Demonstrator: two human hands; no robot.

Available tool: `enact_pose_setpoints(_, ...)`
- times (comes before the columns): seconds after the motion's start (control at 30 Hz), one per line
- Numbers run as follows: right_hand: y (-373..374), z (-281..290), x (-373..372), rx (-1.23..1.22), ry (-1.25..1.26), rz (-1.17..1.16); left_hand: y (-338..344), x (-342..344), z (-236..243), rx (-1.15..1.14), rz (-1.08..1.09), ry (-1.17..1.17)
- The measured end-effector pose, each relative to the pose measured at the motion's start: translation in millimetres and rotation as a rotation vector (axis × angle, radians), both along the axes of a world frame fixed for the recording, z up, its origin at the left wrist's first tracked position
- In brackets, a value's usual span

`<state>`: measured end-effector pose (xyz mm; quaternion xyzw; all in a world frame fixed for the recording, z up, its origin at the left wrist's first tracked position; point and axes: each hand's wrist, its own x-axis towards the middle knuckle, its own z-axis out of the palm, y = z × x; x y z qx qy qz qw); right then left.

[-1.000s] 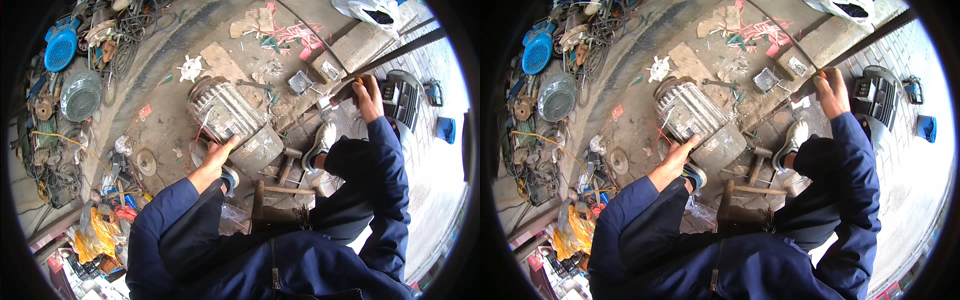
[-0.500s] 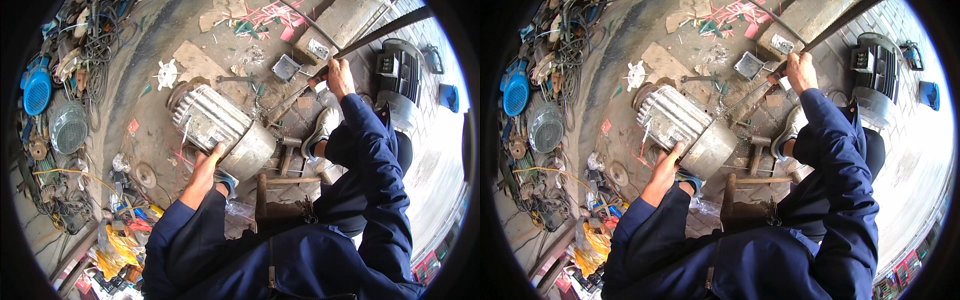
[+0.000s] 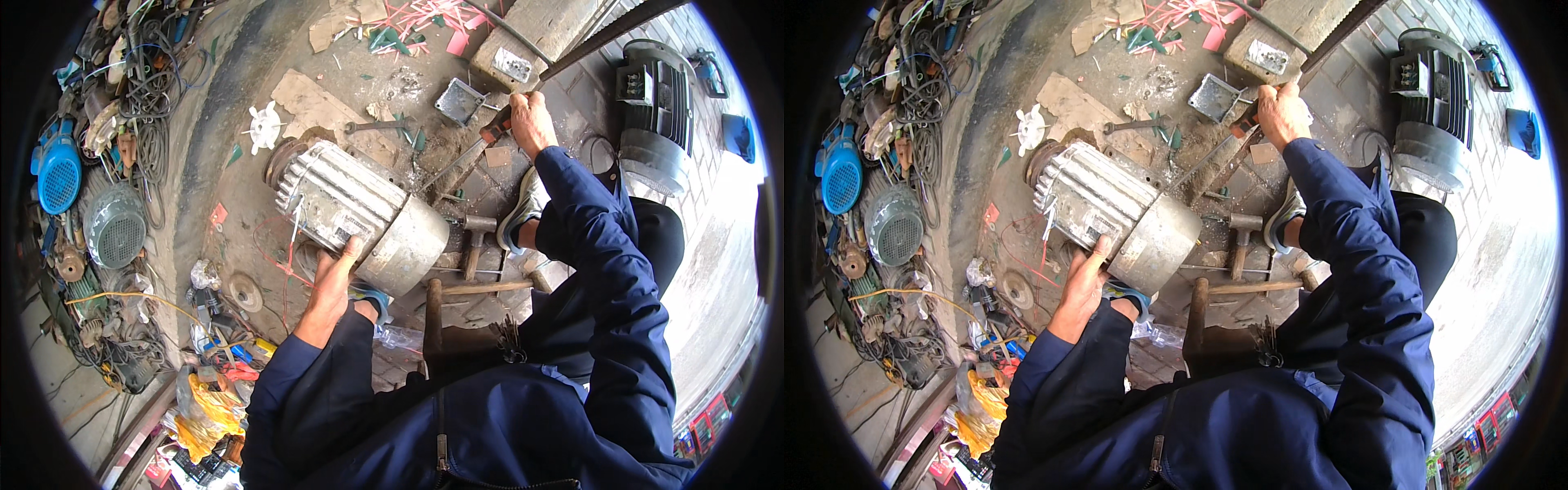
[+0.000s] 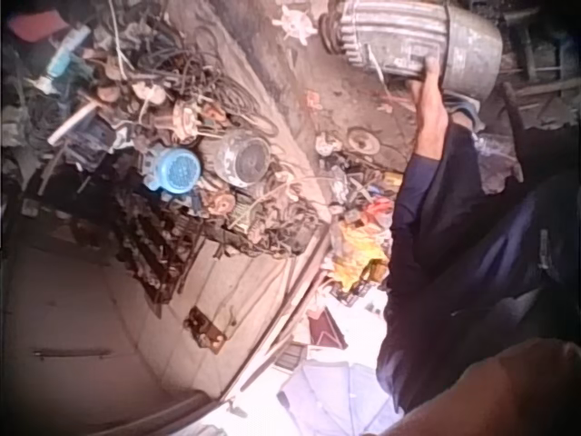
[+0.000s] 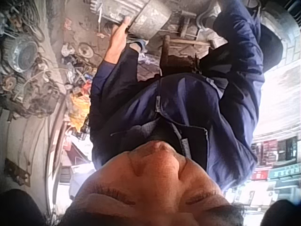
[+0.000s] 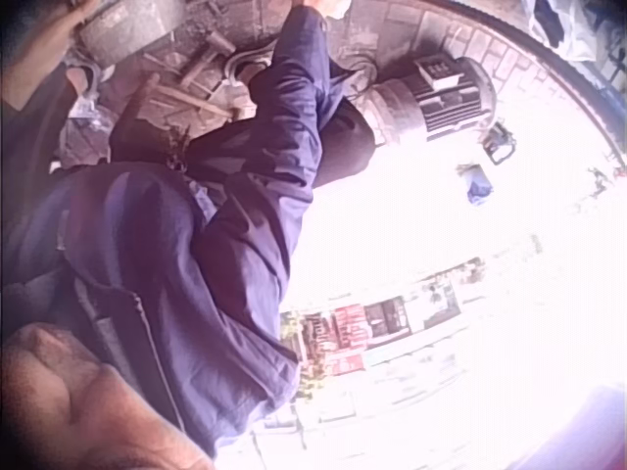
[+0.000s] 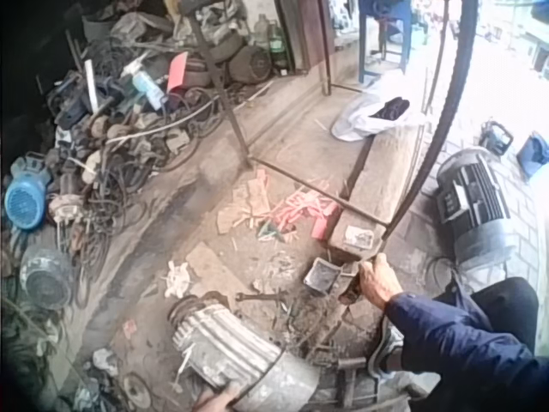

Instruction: The person disassembles and reassembles an electric motor, using a hammer to tap components into place and a screwdriver to secure the casing. They handle the motor housing, fan, and internal parts, then test the assembly with a multimeter.

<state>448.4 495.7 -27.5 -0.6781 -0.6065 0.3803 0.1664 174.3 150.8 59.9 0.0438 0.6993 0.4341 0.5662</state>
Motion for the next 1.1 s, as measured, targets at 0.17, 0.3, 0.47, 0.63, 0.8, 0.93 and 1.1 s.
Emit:
enact_pose_setpoints(0.17,-1.4,-1.7,0.0,-0.030,0.053,-0.033,-1.4,-1.2,-1.4,-0.012,-0.005,-0.006)
enact_pose_setpoints(0.3,-2.8,4.2,-3.3,-0.053,0.056,-0.040,-0.8,-0.7,0.1,-0.008,-0.002,0.000)
enact_pose_setpoints(0.47,-4.8,10.6,-5.3,-0.082,0.056,-0.035,0.5,-0.6,2.7,-0.003,-0.005,-0.017)
enact_pose_setpoints(0.63,-5.2,14.0,-5.8,-0.081,0.047,-0.042,1.1,-1.2,2.9,-0.015,0.007,-0.017)
enact_pose_setpoints(0.8,-4.2,17.1,-5.6,-0.081,0.054,-0.033,0.9,-0.8,3.1,-0.028,0.004,-0.011)
enact_pose_setpoints(0.93,-5.7,12.8,-5.7,-0.075,0.066,-0.044,1.3,1.0,4.1,-0.012,0.030,-0.022)
enact_pose_setpoints(1.1,0.2,1.0,-5.0,-0.098,0.117,-0.017,2.2,0.5,5.5,-0.027,0.009,-0.014)
